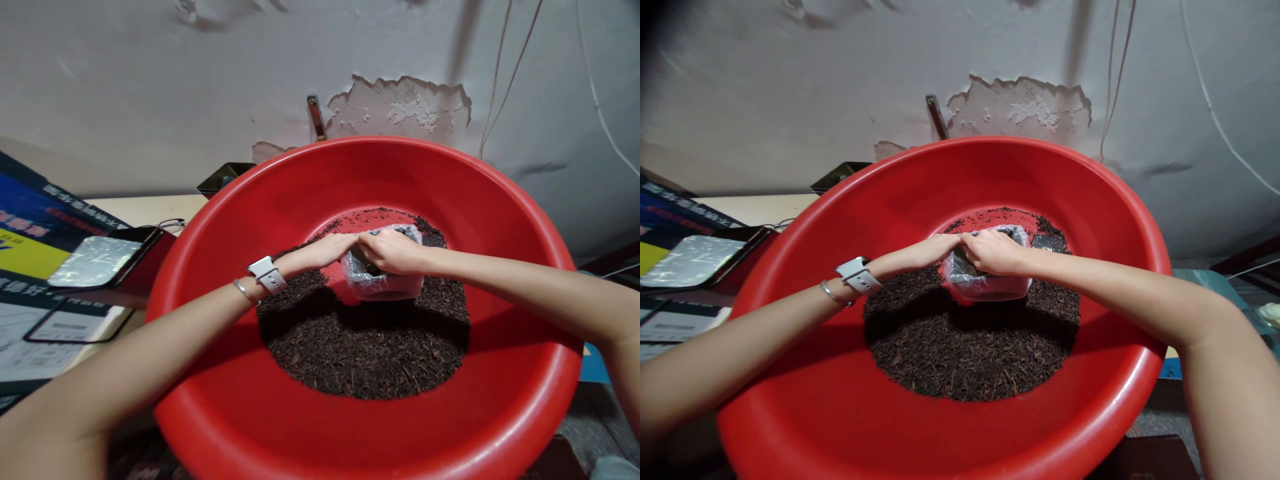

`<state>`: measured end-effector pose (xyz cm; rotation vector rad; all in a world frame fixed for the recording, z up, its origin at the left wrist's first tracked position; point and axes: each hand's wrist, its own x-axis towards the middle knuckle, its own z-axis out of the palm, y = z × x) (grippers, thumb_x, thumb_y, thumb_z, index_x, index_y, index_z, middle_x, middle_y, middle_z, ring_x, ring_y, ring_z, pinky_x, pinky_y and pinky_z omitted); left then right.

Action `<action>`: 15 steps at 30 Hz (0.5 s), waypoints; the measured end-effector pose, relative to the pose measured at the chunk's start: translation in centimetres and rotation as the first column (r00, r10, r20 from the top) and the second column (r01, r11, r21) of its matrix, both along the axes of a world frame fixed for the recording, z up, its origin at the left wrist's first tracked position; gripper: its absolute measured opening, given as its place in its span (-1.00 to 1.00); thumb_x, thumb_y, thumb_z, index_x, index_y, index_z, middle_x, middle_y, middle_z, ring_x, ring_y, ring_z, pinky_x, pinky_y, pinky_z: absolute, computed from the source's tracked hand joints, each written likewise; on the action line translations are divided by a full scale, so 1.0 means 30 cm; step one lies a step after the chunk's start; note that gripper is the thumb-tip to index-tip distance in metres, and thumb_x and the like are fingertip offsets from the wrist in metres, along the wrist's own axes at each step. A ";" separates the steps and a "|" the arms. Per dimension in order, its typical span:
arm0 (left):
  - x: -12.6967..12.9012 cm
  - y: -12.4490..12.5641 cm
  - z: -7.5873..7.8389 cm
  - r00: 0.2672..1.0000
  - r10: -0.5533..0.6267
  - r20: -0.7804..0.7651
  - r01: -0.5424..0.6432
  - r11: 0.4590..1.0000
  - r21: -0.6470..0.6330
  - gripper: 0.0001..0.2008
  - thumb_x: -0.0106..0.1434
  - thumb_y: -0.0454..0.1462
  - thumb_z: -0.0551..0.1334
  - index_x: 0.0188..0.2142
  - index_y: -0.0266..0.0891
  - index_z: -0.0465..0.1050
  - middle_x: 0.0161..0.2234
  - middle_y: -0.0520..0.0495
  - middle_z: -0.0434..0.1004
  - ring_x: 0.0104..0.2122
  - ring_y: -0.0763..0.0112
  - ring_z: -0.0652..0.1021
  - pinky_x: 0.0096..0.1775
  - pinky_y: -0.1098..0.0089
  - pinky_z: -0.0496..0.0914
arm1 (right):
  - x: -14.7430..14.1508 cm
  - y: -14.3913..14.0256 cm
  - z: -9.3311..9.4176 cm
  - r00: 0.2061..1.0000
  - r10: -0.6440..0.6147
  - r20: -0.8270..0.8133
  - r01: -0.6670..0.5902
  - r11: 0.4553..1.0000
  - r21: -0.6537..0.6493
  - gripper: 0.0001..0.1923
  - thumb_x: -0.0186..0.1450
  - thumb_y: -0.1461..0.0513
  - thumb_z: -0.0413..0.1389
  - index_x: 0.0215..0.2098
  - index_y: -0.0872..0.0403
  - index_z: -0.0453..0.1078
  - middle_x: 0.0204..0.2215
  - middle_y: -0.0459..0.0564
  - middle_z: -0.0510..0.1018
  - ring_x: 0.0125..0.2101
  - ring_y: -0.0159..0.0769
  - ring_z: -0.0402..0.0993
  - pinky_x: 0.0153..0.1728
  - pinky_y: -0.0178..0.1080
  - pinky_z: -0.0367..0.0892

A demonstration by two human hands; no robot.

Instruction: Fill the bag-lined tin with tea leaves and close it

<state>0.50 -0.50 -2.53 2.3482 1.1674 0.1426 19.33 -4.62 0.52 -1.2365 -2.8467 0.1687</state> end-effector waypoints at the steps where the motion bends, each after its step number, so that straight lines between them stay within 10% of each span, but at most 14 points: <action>1: -0.002 0.001 -0.002 1.000 -0.005 -0.006 0.005 1.000 0.006 -0.47 0.39 -0.15 -0.23 0.03 -0.26 0.43 0.16 -0.11 0.43 0.10 0.26 0.44 0.15 0.26 0.28 | 0.001 0.001 -0.001 1.000 0.007 0.001 -0.007 1.000 -0.002 -0.64 0.39 0.26 -0.16 0.01 0.27 0.32 -0.27 0.21 0.57 -0.49 -0.37 0.20 -0.44 -0.23 -0.06; 15: -0.004 0.010 -0.009 0.999 -0.023 -0.045 0.024 0.999 0.029 -0.57 0.34 -0.17 -0.21 -0.24 -0.24 0.39 -0.21 -0.13 0.56 -0.25 0.28 0.49 -0.08 0.25 0.39 | 0.016 -0.010 0.025 1.000 0.007 0.028 -0.009 0.997 0.072 -0.61 0.37 0.20 -0.20 0.04 0.26 0.22 -0.30 0.20 0.54 -0.45 -0.28 0.28 -0.43 -0.22 0.00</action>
